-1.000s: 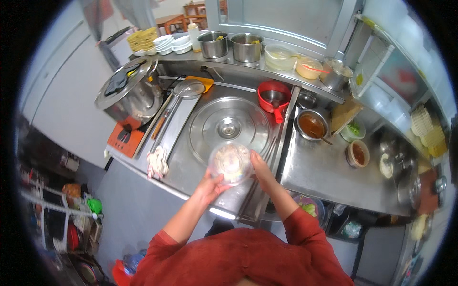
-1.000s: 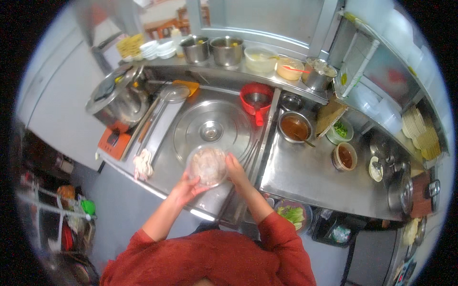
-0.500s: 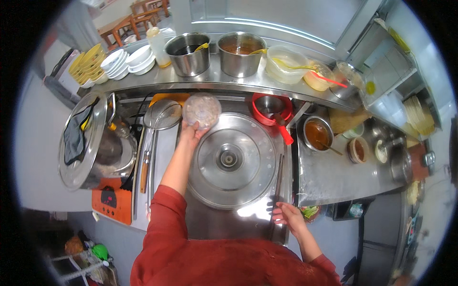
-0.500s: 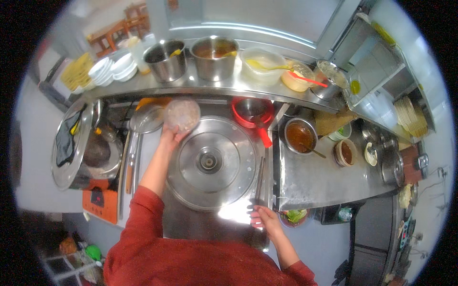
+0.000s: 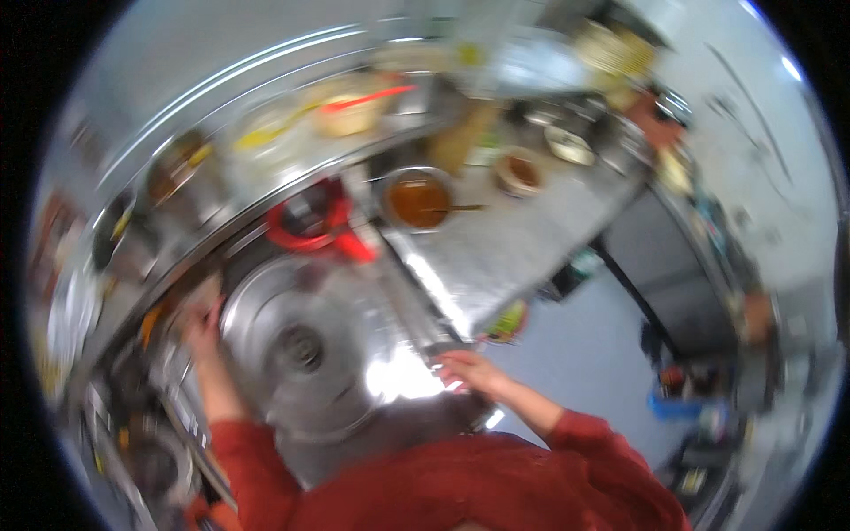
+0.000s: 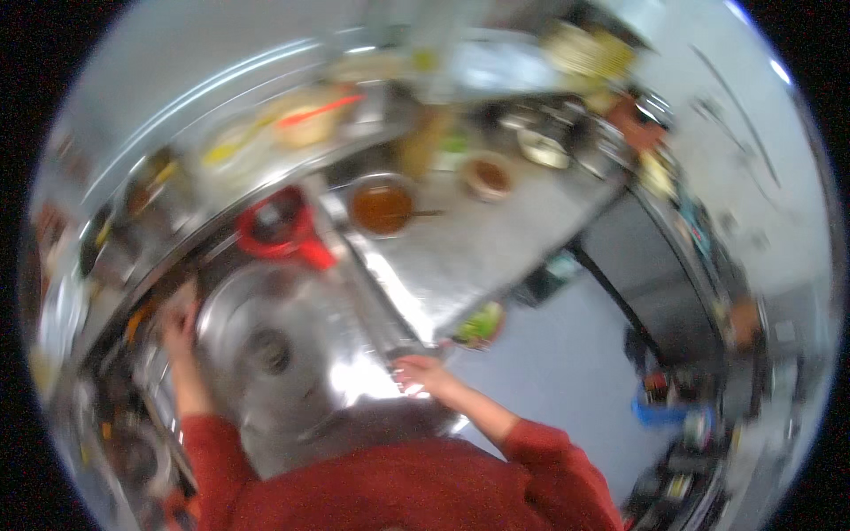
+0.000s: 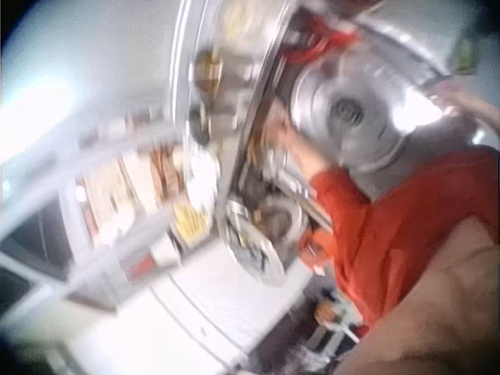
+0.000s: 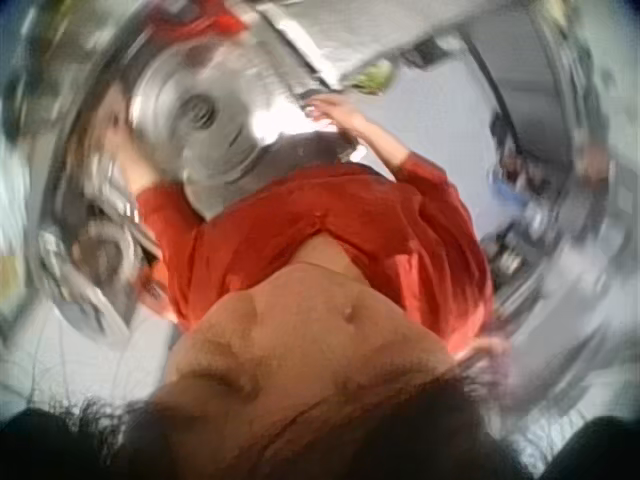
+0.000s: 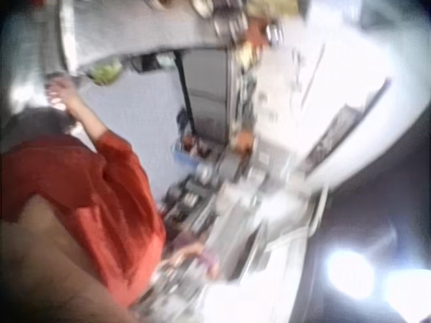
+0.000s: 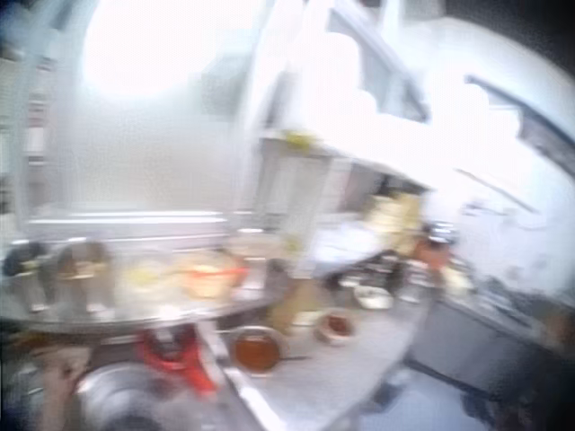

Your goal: The person assembles a noodle bowl by adding bean sprouts, shredded cabbage, and fried tofu from containers into a clear plastic bowl. They then ladle braised meat and broth from a pot into the bowl, add chili flakes, and seal the bowl with a plastic lid.

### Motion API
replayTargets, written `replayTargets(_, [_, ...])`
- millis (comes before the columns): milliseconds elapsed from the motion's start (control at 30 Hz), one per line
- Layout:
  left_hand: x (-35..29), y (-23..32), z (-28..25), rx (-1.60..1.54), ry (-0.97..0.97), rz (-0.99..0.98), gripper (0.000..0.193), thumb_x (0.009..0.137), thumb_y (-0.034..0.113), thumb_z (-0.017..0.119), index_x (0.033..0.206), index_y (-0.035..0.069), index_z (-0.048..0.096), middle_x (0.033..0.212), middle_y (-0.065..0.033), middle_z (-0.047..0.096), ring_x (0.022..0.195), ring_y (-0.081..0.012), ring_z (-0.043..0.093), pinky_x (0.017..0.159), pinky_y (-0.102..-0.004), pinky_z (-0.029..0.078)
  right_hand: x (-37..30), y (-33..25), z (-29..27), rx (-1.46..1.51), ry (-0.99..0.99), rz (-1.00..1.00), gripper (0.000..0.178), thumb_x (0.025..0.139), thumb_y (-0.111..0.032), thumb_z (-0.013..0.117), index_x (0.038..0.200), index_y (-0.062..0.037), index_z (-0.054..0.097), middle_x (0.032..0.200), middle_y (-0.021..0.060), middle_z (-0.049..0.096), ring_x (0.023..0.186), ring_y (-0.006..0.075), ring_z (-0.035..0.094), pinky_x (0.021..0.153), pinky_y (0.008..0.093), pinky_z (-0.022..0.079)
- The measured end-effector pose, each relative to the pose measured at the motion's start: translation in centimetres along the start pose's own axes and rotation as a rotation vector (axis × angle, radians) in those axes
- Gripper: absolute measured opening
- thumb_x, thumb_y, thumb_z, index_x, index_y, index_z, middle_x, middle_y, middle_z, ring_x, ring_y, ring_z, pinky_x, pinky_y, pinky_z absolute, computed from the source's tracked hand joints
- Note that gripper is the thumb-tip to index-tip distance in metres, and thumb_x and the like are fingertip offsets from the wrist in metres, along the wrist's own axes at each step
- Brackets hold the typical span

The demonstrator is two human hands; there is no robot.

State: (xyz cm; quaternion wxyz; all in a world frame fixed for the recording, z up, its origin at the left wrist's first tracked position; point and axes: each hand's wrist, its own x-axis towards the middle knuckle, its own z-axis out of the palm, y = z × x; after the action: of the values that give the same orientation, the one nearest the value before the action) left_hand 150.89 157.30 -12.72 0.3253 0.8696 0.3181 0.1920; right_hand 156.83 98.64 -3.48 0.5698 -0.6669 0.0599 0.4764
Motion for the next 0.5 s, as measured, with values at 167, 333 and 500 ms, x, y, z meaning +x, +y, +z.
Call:
replayTargets(167, [3.0,-1.5,0.9,-1.330,0.201,-0.552,0.048,0.099,0.030,0.055,0.135,-0.002,0.049,0.144,-0.0139,0.046,0.126,-0.0307,0.049,0.101,-0.0385,0.053,-0.3,0.6,-1.1,-0.071,0.035,-0.090,0.036,0.101,-0.031,0.053,0.129,-0.0100,0.059,0.100,0.0049,0.068,0.082,0.0125,0.066,0.067,0.0286,0.056])
replayTargets(333, [-0.3,2.3,1.8,-1.170,0.120,-0.399,0.048,0.095,0.024,0.059,0.132,-0.004,0.049,0.132,-0.0158,0.054,0.117,-0.0306,0.056,0.094,-0.0407,0.057,-1.6,1.6,-4.0,-0.041,0.022,-0.158,0.034,0.101,-0.033,0.052,0.125,-0.0095,0.059,0.099,0.0041,0.068,0.077,0.0132,0.066,0.064,0.0288,0.056])
replayTargets(500, [-15.6,9.3,2.7,-0.918,0.075,-0.356,0.044,0.095,0.014,0.057,0.135,0.002,0.043,0.113,-0.0188,0.062,0.088,-0.0304,0.069,0.069,-0.0384,0.061,-5.1,6.8,-8.5,0.042,-0.082,-0.145,0.034,0.101,-0.029,0.053,0.129,-0.0096,0.057,0.102,0.0066,0.067,0.085,0.0165,0.067,0.071,0.0316,0.055])
